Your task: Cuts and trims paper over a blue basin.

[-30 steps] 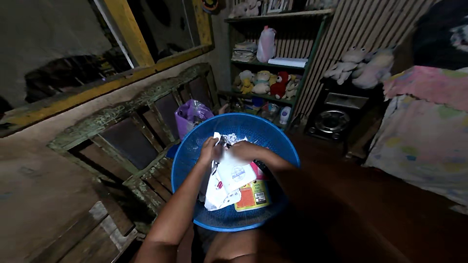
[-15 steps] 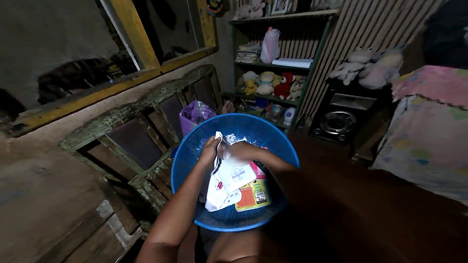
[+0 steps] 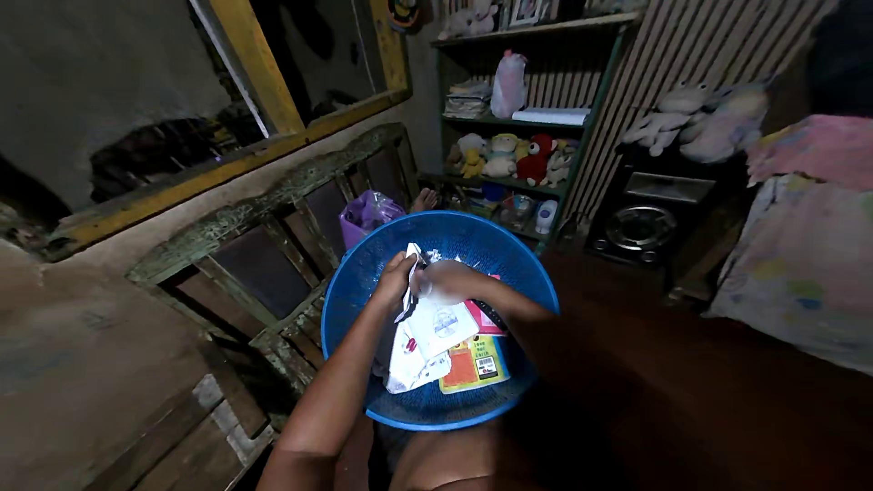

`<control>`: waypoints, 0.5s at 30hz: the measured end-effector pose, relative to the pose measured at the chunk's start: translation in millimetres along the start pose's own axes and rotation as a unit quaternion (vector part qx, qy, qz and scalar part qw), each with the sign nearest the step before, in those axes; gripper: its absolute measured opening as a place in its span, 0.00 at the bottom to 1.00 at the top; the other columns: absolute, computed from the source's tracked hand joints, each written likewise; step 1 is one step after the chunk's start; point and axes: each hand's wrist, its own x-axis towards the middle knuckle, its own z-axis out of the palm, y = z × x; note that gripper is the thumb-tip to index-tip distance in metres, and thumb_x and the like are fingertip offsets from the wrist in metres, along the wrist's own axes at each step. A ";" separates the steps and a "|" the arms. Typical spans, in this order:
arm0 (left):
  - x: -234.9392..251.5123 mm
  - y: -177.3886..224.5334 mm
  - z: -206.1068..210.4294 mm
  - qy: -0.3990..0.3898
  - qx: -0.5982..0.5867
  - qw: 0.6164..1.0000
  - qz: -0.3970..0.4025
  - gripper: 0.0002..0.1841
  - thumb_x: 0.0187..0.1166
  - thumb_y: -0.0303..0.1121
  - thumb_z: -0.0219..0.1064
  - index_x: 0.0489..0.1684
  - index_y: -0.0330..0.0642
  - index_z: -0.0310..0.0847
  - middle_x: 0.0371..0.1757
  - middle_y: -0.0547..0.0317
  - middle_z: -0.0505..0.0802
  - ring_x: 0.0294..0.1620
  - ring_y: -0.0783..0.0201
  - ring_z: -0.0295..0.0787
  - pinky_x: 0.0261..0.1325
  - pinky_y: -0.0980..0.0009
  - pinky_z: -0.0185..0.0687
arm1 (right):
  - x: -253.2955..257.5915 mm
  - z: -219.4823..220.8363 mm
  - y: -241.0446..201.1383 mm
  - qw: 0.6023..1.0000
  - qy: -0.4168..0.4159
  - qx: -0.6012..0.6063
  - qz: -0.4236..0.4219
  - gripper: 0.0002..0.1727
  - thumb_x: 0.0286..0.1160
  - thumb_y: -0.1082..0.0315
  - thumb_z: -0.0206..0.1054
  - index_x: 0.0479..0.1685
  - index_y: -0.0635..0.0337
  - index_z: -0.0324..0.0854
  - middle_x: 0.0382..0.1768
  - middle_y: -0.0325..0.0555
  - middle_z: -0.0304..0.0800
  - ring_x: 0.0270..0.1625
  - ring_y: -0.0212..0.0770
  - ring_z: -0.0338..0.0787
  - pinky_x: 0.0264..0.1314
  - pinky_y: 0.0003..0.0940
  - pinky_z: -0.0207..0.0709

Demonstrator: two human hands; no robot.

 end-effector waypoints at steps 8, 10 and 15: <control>14.4 15.5 5.8 0.063 0.119 0.991 -0.018 0.17 0.95 0.46 0.49 0.58 0.42 0.76 0.25 0.60 0.81 0.17 0.68 0.72 0.21 0.73 0.72 | 1.6 -6.7 10.2 0.999 0.051 0.013 0.008 0.32 0.90 0.36 0.47 0.50 0.58 0.81 0.33 0.41 0.83 0.25 0.33 0.80 0.29 0.31 0.77; 23.2 24.6 5.6 0.097 0.150 0.984 -0.029 0.17 0.94 0.45 0.51 0.58 0.42 0.77 0.26 0.59 0.81 0.19 0.67 0.72 0.23 0.72 0.72 | 0.1 -8.2 12.7 0.998 0.056 0.023 0.025 0.35 0.89 0.34 0.45 0.54 0.58 0.81 0.36 0.43 0.83 0.27 0.35 0.81 0.31 0.34 0.78; 44.5 45.0 10.0 0.068 0.273 0.959 -0.039 0.14 0.92 0.41 0.54 0.53 0.37 0.75 0.29 0.54 0.84 0.22 0.63 0.76 0.25 0.67 0.74 | 3.2 -19.2 8.4 0.997 0.054 0.002 0.062 0.40 0.88 0.31 0.42 0.58 0.60 0.82 0.39 0.49 0.84 0.31 0.40 0.82 0.37 0.39 0.80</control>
